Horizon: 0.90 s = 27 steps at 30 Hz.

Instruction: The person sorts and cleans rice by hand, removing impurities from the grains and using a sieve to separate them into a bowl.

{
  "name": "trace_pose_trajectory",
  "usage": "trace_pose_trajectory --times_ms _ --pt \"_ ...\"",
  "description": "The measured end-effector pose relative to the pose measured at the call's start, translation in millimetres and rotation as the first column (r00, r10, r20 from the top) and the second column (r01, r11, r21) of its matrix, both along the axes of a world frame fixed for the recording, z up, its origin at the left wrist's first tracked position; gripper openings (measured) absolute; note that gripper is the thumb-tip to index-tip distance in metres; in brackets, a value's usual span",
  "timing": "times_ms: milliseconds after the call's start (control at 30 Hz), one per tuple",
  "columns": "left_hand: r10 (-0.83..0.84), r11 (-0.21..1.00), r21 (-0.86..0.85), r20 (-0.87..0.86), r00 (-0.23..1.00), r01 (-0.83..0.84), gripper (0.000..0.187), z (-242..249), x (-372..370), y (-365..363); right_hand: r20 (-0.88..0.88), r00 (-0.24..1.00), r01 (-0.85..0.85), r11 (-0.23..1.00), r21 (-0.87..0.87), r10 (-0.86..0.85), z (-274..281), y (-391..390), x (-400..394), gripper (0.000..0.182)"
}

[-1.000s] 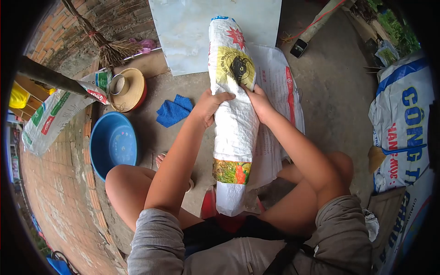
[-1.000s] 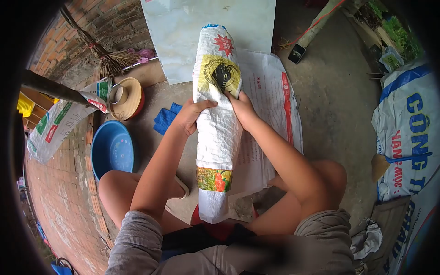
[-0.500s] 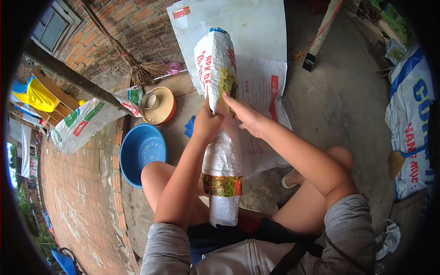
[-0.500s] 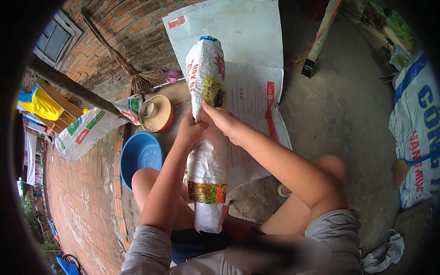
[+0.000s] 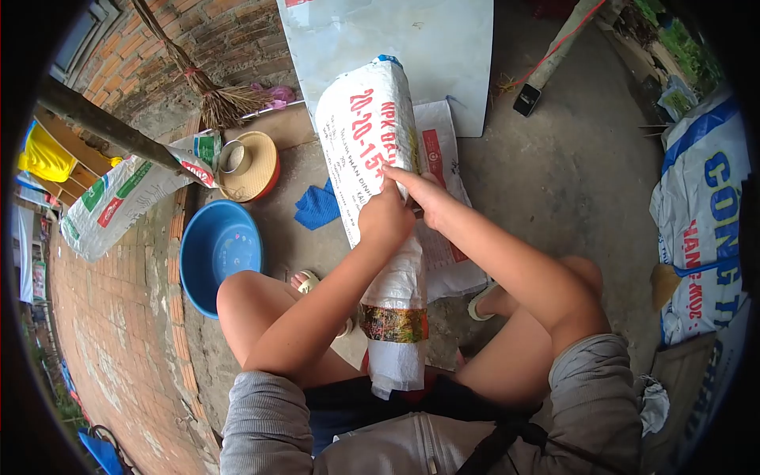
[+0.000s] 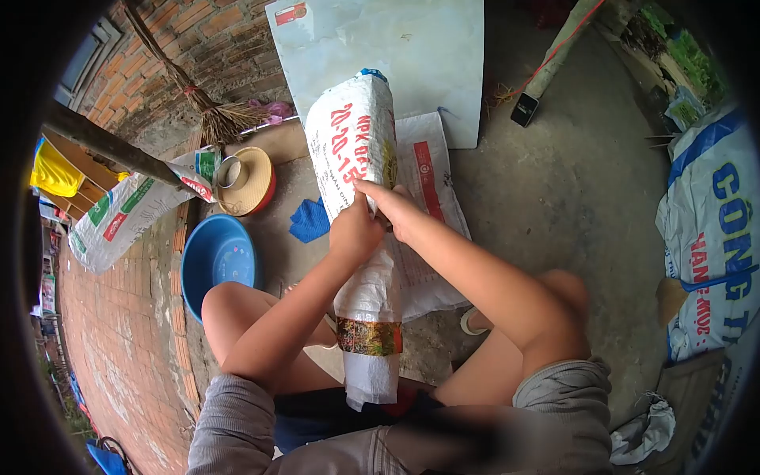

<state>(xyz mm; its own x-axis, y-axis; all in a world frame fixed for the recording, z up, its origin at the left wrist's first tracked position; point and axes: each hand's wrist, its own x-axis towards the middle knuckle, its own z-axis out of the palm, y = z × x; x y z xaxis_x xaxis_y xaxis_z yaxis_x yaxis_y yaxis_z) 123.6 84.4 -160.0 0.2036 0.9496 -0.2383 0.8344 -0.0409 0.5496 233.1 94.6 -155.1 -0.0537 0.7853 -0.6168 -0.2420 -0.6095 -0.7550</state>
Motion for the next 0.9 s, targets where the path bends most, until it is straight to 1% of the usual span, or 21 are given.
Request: trace_pose_trajectory --times_ms 33,100,133,167,200,233,267,333,367,400,433,467,500,533,600,633,667,733,767,833,900 --pt "0.0 1.0 -0.003 -0.003 1.0 0.0 0.064 1 -3 4 -0.003 1.0 0.0 1.0 -0.003 0.0 -2 2 -2 0.081" --pt "-0.173 0.978 -0.101 0.096 0.98 0.182 0.065 8 -14 14 0.139 0.972 0.181 0.982 0.06 -0.187 -4 5 -7 0.06" --pt "-0.17 0.978 -0.103 0.094 0.981 0.179 0.065 12 -18 17 0.137 0.973 0.178 0.982 0.058 -0.185 -8 7 -4 0.06" --pt "-0.115 0.96 -0.2 0.368 0.923 0.199 0.066 22 -22 18 0.041 0.979 0.198 0.977 0.076 -0.201 -14 10 2 0.052" --pt "-0.024 0.929 -0.281 0.606 0.795 0.242 0.066 30 -27 20 -0.057 0.975 0.22 0.971 0.093 -0.215 -12 13 4 0.044" --pt "0.133 0.847 -0.489 0.573 0.809 0.207 0.067 37 -37 26 -0.073 0.97 0.238 0.969 0.06 -0.234 -9 15 4 0.037" --pt "0.258 0.834 -0.537 0.584 0.77 0.127 0.067 29 -42 33 -0.126 0.972 0.211 0.974 0.088 -0.199 -10 16 5 0.038" --pt "0.448 0.796 -0.604 0.542 0.711 -0.041 0.072 23 -52 41 -0.052 0.959 0.283 0.956 0.075 -0.279 -13 21 0 0.035" --pt "0.464 0.813 -0.566 0.484 0.742 -0.139 0.064 34 -50 37 -0.052 0.96 0.279 0.957 0.074 -0.276 -11 20 0 0.035" --pt "0.466 0.812 -0.566 0.484 0.74 -0.141 0.064 17 -54 41 -0.086 0.964 0.258 0.963 0.079 -0.252 -3 18 -1 0.035" --pt "0.368 0.919 -0.347 0.583 0.724 -0.188 0.058 -12 -57 49 -0.121 0.967 0.237 0.968 0.085 -0.226 5 17 -2 0.034" --pt "0.248 0.966 -0.107 0.654 0.715 -0.237 0.052 -27 -60 53 -0.122 0.968 0.232 0.969 0.088 -0.221 16 14 -4 0.034" --pt "0.293 0.946 -0.123 0.717 0.632 -0.299 0.046 -22 -56 50 -0.176 0.964 0.219 0.969 0.114 -0.197 28 9 -6 0.035" --pt "0.242 0.946 -0.061 0.784 0.571 -0.318 0.058 -30 -56 52 -0.227 0.959 0.207 0.968 0.141 -0.172 39 4 -7 0.036" --pt "0.444 0.888 -0.395 0.87 0.215 -0.234 0.071 12 -53 41 -0.266 0.952 0.195 0.972 0.132 -0.155 47 -3 -9 0.04" --pt "0.488 0.869 -0.463 0.859 0.154 -0.174 0.077 28 -52 39 -0.314 0.942 0.177 0.969 0.171 -0.117 50 -6 -10 0.039" --pt "0.489 0.868 -0.448 0.847 0.21 -0.216 0.074 39 -50 39 -0.362 0.929 0.161 0.964 0.21 -0.077 52 -8 -11 0.039" --pt "0.462 0.849 -0.444 0.887 0.005 0.286 0.075 24 -57 52 -0.366 0.929 0.147 0.961 0.235 -0.053 52 -9 -11 0.038" --pt "0.46 0.85 -0.442 0.888 0.006 0.286 0.075 26 -56 50 -0.363 0.931 0.13 0.962 0.242 -0.035 56 -11 -11 0.039" --pt "0.53 0.806 -0.435 0.832 -0.164 0.401 0.075 30 -51 47 -0.351 0.936 0.087 0.957 0.278 0.017 55 -11 -7 0.042" --pt "0.552 0.783 -0.432 0.813 -0.183 0.447 0.076 34 -50 45 -0.339 0.94 0.071 0.956 0.285 0.032 59 -10 -1 0.043"
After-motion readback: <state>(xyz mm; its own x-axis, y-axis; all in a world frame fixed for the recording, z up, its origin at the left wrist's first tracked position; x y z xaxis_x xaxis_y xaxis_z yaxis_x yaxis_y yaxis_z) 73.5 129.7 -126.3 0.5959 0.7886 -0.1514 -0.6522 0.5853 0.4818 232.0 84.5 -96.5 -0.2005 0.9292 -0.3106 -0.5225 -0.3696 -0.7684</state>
